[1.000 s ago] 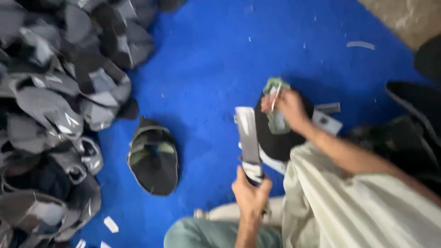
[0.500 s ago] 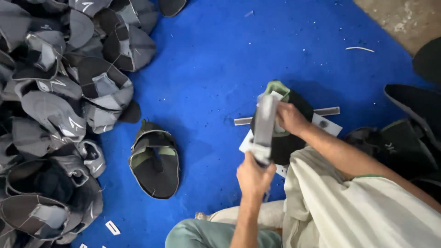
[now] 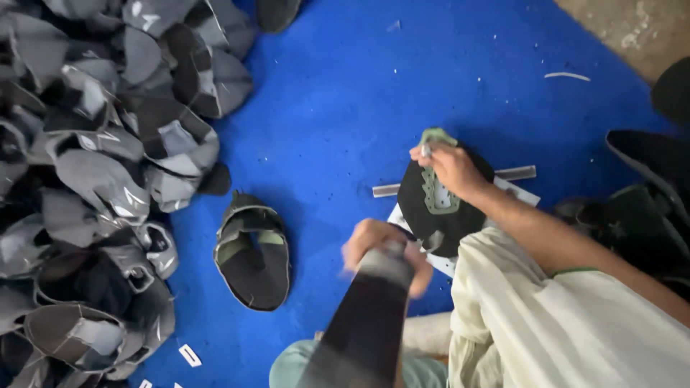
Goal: The person sits on a blue mat in a workshop surrounded by piles of fabric shoe uppers. They hold an upper in one hand and use a large flat blade to trim excess material from the edge, then place the trimmed upper onto a pile and pick up the next one, repeating the trimming cycle.
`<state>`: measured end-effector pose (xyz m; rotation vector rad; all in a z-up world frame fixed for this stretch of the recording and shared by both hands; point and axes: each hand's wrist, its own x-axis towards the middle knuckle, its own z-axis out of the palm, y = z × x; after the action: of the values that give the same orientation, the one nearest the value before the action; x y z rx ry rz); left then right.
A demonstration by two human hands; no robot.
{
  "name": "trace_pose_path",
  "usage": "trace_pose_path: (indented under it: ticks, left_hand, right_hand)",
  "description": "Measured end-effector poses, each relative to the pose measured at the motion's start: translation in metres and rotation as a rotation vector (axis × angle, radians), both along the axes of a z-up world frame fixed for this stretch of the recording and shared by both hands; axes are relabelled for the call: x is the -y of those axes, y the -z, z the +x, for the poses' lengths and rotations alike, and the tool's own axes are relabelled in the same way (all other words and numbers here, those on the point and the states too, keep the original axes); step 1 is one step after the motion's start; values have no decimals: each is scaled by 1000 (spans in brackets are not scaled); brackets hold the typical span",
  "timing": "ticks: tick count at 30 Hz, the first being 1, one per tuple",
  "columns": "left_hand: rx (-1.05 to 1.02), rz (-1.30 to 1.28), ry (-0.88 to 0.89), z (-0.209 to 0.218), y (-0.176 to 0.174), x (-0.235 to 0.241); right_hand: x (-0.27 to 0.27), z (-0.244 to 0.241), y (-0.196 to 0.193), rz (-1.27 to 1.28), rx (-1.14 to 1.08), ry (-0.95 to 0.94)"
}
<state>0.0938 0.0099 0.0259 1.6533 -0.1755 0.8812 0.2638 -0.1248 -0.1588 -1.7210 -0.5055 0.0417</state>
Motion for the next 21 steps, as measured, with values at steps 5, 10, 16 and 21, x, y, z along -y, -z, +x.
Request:
trace_pose_path:
  ticks: [5, 10, 16, 21]
  left_hand:
    - [-1261, 122, -103, -54, 61, 0]
    - [-1380, 586, -147, -164, 96, -37]
    - [-928, 951, -214, -86, 90, -36]
    - [-1201, 638, -205, 59, 160, -15]
  right_hand:
    - [11, 9, 51, 173, -156, 80]
    - [95, 31, 66, 1051, -726, 295]
    - [118, 8, 54, 351, -699, 159]
    - [92, 15, 61, -255, -675, 217]
